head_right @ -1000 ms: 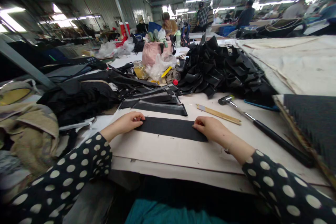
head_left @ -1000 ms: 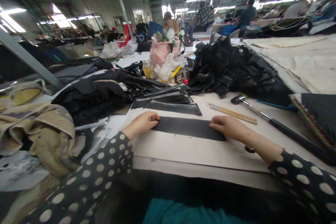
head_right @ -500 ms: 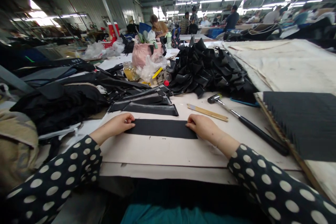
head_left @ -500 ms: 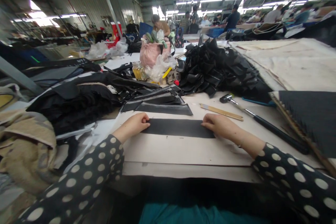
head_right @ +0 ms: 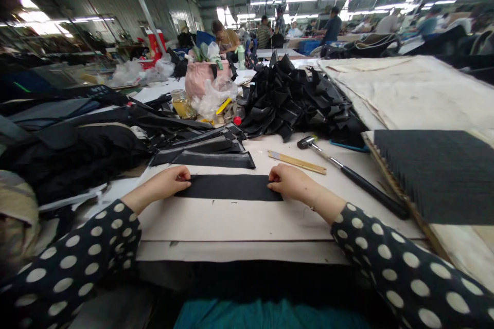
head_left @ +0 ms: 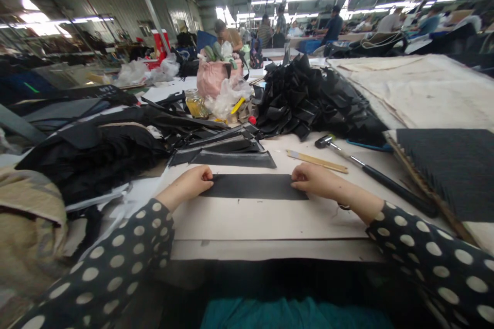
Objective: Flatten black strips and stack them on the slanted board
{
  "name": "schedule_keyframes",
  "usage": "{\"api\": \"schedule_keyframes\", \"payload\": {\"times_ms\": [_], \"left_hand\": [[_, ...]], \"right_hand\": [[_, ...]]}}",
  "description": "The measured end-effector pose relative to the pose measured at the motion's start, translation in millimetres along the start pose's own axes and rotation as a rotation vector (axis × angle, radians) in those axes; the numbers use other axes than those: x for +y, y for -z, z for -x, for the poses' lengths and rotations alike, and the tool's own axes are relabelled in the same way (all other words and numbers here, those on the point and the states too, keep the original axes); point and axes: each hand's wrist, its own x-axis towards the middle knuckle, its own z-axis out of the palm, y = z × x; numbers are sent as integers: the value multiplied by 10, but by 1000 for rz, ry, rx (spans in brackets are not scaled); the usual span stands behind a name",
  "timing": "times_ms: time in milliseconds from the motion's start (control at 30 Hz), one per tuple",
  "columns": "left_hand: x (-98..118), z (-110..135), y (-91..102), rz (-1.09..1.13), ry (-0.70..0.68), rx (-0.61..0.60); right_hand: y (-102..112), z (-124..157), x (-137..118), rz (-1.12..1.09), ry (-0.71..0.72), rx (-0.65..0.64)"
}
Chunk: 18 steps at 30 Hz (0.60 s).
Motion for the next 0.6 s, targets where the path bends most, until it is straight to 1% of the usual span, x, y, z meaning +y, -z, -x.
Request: {"api": "schedule_keyframes", "payload": {"times_ms": [100, 167, 367, 467, 600], "left_hand": [[-1, -3, -3, -2, 24, 2], [7, -1, 2, 5, 37, -9], [51, 22, 27, 13, 40, -46], [32, 21, 18, 28, 41, -40], [-18, 6, -6, 53, 21, -28]], "right_hand": [[1, -34, -36, -24, -35, -48], [2, -42, -29, -65, -57, -58], [-47, -93, 90, -206, -56, -82], [-51, -124, 125, -203, -51, -91], [-20, -132, 94, -143, -62, -72]]}}
